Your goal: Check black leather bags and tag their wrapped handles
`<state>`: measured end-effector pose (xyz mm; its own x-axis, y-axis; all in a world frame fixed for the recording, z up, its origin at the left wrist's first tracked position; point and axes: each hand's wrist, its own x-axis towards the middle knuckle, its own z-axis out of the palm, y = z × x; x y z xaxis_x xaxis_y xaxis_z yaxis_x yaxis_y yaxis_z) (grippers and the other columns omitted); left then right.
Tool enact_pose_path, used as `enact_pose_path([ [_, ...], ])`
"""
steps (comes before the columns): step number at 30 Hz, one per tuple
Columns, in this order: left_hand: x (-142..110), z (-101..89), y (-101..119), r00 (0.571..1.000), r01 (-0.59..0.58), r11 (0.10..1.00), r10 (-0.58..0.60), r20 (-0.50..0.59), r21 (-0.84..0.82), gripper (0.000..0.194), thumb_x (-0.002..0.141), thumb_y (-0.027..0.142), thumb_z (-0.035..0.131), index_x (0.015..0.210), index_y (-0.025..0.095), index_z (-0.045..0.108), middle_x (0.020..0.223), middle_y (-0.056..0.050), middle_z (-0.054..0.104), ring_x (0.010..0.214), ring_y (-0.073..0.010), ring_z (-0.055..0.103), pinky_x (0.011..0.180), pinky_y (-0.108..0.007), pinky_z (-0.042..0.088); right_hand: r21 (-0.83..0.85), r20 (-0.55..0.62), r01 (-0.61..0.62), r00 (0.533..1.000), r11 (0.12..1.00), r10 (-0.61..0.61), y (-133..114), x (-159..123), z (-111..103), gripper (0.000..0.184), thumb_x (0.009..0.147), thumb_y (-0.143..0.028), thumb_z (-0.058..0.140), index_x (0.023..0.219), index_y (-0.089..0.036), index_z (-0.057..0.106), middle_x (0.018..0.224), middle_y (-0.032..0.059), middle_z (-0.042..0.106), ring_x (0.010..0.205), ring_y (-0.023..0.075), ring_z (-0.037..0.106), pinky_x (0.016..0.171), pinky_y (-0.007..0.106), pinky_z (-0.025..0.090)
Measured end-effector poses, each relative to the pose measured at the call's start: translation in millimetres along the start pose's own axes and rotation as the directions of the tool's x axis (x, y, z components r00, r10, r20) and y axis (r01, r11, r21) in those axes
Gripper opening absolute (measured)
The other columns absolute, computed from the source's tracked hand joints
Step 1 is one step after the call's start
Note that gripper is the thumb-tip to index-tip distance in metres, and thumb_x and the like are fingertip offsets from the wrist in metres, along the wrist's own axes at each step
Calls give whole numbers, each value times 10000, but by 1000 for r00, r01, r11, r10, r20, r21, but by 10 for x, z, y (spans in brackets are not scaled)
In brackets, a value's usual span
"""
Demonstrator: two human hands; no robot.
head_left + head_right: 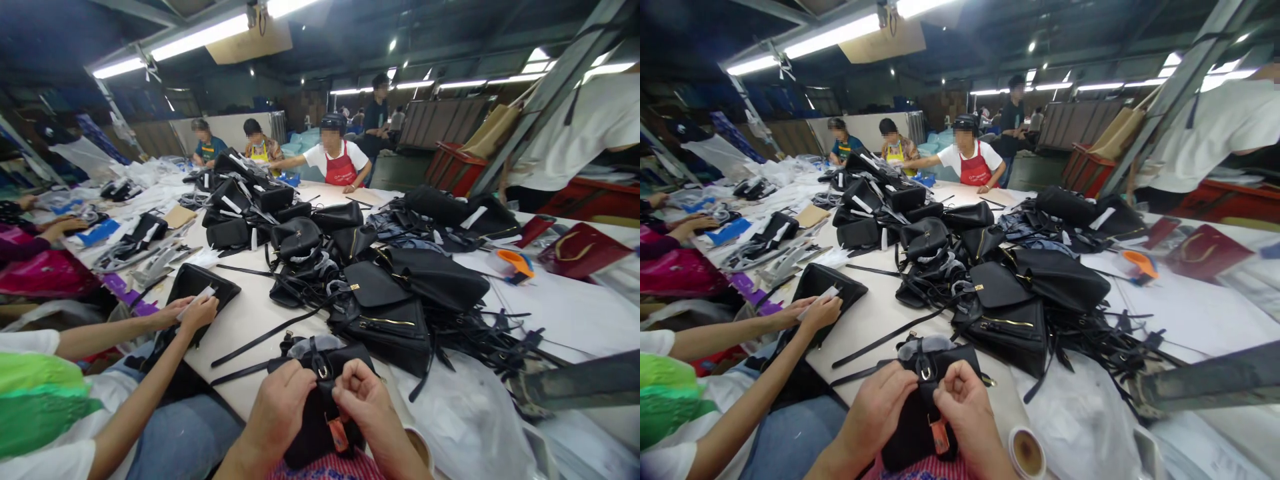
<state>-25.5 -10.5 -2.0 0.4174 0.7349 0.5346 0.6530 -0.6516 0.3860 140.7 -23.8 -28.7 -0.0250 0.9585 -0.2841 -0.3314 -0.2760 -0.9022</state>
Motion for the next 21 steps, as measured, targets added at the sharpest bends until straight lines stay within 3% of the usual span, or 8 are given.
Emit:
enact_pose_path([
  [2,55,0,46,1000,-19,999,18,18,39,229,917,106,408,779,193,569,689,-20,578,610,-164,549,551,-265,413,-258,-19,114,992,959,-123,5,-4,14,237,664,-197,663,676,-220,427,555,-98,407,489,77,373,474,197,300],
  [5,146,44,143,999,19,996,-23,41,89,244,895,87,386,743,200,540,734,-35,587,661,-186,547,590,-290,418,-561,42,261,957,786,-288,-25,-53,48,157,714,-133,561,652,-217,443,546,-80,421,498,93,397,486,210,299],
  [8,255,82,146,973,226,973,-227,37,38,232,875,92,378,727,213,510,750,-29,571,687,-185,548,605,-290,418,-606,216,470,874,642,-436,-58,-135,87,167,697,-94,538,619,-215,453,597,-49,475,544,106,437,515,221,312],
  [10,311,76,89,922,386,922,-385,27,-23,208,874,125,389,720,222,491,743,-21,555,684,-183,550,614,-291,418,-551,289,515,856,657,-428,-50,-187,101,190,671,-82,561,593,-213,449,595,-49,475,531,100,422,505,224,293],
  [15,199,10,13,843,537,781,-507,176,-319,61,871,245,493,835,230,540,713,-3,591,679,-183,587,646,-288,450,-209,106,145,986,967,-125,33,-243,10,266,680,-238,681,628,-227,420,568,-75,434,472,80,393,472,209,299],
  [18,56,39,83,698,710,521,-611,374,-473,160,859,360,529,921,213,534,679,2,590,635,-184,611,511,-249,460,-14,58,15,998,1000,-14,43,-249,-92,359,658,-348,741,638,-228,402,593,-67,474,500,88,451,512,213,364],
  [20,29,104,128,612,779,326,-584,533,-536,258,852,446,522,871,190,551,695,-17,611,630,-182,625,471,-236,464,-7,72,-13,997,1000,13,49,-257,-141,365,628,-320,767,636,-219,417,579,-71,485,489,71,426,507,198,337],
  [21,45,148,139,593,788,246,-547,591,-564,293,840,470,536,840,179,566,712,-28,632,633,-175,629,487,-234,476,-15,83,-32,996,999,34,62,-262,-159,353,620,-290,767,636,-215,423,568,-78,479,478,60,399,496,189,309],
])
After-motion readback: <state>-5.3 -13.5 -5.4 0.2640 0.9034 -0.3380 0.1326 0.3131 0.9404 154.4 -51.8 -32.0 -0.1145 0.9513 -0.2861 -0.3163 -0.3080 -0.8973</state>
